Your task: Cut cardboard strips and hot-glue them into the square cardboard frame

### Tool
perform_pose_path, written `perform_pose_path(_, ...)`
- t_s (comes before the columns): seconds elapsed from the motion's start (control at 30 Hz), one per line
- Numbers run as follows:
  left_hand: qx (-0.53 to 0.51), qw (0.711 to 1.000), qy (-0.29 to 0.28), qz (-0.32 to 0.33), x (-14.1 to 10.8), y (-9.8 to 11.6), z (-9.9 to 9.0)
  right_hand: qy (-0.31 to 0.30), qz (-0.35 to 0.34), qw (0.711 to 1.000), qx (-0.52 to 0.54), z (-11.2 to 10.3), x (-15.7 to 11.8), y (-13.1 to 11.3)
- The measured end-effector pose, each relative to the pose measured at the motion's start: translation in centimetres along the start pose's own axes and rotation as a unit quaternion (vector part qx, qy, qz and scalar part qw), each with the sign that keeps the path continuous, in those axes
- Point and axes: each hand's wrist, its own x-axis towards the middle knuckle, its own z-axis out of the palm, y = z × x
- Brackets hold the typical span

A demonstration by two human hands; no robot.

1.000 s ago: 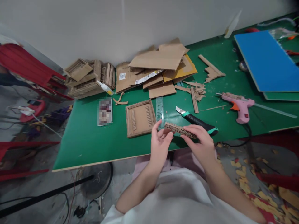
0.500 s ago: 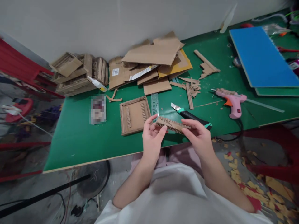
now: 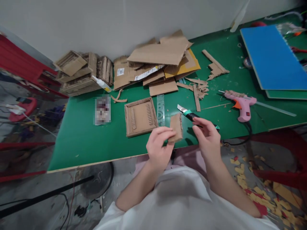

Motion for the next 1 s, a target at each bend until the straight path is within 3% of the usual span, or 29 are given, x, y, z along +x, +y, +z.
perform_pose_path(0.1, 0.081, 0.985, -0.064, 0.141, -0.4, -0.2, -0.2, -0.064, 0.088, 0.991, 0.08, 0.0, -0.1, -0.1)
perform_pose_path(0.17, 0.095, 0.976, -0.106, 0.166, -1.0, -0.7, 0.1, -0.099, 0.118, 0.983, 0.103, 0.0, -0.2, -0.3)
perform_pose_path(0.27, 0.083, 0.972, -0.137, 0.169, -1.7, -1.2, 0.6, -0.103, 0.129, 0.982, 0.092, 0.1, -0.3, -0.8)
perform_pose_path(0.37, 0.026, 0.985, -0.134, 0.105, -1.9, -1.3, 0.6, -0.09, 0.124, 0.985, 0.084, 0.0, -0.2, -1.2)
perform_pose_path(0.43, -0.031, 0.992, -0.122, -0.005, -1.7, -1.2, 0.4, -0.088, 0.116, 0.988, 0.061, -0.1, -0.1, -1.3)
perform_pose_path(0.53, -0.124, 0.968, -0.121, -0.181, -1.1, -1.1, 0.2, -0.101, 0.106, 0.989, 0.017, -0.2, -0.1, -1.6)
perform_pose_path(0.6, -0.176, 0.947, -0.118, -0.241, -0.9, -1.1, 0.3, -0.121, 0.098, 0.988, -0.007, -0.1, -0.3, -1.8)
perform_pose_path(0.77, -0.222, 0.924, -0.083, -0.3, -0.7, -1.2, 0.8, -0.166, 0.031, 0.983, -0.071, 0.0, -0.7, -2.4)
perform_pose_path(1.0, -0.271, 0.908, -0.099, -0.303, -0.5, -1.2, 0.9, -0.157, -0.078, 0.971, -0.164, -0.1, -1.2, -2.9)
